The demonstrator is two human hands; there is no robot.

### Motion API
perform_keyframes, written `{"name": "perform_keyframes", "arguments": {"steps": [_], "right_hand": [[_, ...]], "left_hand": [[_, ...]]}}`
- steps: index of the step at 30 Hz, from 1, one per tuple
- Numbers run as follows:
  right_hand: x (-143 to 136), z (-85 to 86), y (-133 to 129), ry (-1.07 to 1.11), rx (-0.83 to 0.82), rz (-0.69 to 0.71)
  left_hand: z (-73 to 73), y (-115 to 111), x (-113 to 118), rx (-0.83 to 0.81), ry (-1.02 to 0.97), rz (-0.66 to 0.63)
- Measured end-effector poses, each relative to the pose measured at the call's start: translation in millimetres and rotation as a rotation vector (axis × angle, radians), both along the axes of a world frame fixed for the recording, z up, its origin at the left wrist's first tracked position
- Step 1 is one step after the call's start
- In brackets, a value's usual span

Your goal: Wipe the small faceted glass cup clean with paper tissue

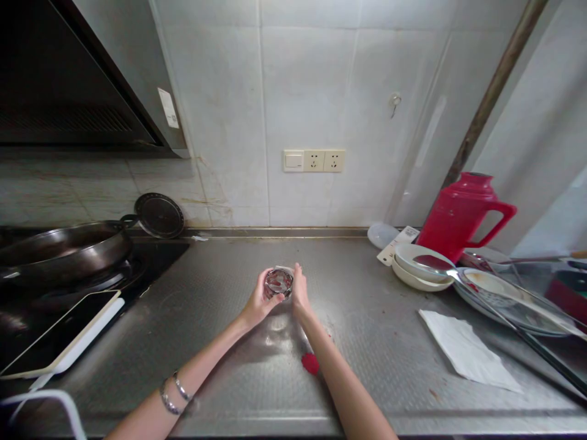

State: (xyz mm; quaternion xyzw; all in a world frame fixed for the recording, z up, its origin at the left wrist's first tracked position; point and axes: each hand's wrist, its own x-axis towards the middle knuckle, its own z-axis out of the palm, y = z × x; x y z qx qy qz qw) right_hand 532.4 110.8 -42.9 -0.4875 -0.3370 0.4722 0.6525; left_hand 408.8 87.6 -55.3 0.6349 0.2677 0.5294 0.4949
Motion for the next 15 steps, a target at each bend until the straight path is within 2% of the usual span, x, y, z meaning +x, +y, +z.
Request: {"name": "perform_keyframes", "arguments": {"steps": [4,6,12,15], "right_hand": [[2,5.9,-2,-0.117,0.215,-0.177],[0,8.9,-4,-0.117,0.257,-0.199],[-7,13.8,-9,0.067,0.196,0.144],[-9,13.8,-8,0.076,0.17,0.14]], "left_hand": [[-3.9,0,-1,0.01,0.036,0.026],[-4.0,0,-2,0.015,0.054,0.035],[4.3,-2,-5,0.099,0.117,0.048],[8.2,-2,-6,0.126,0.135,0.061]]}}
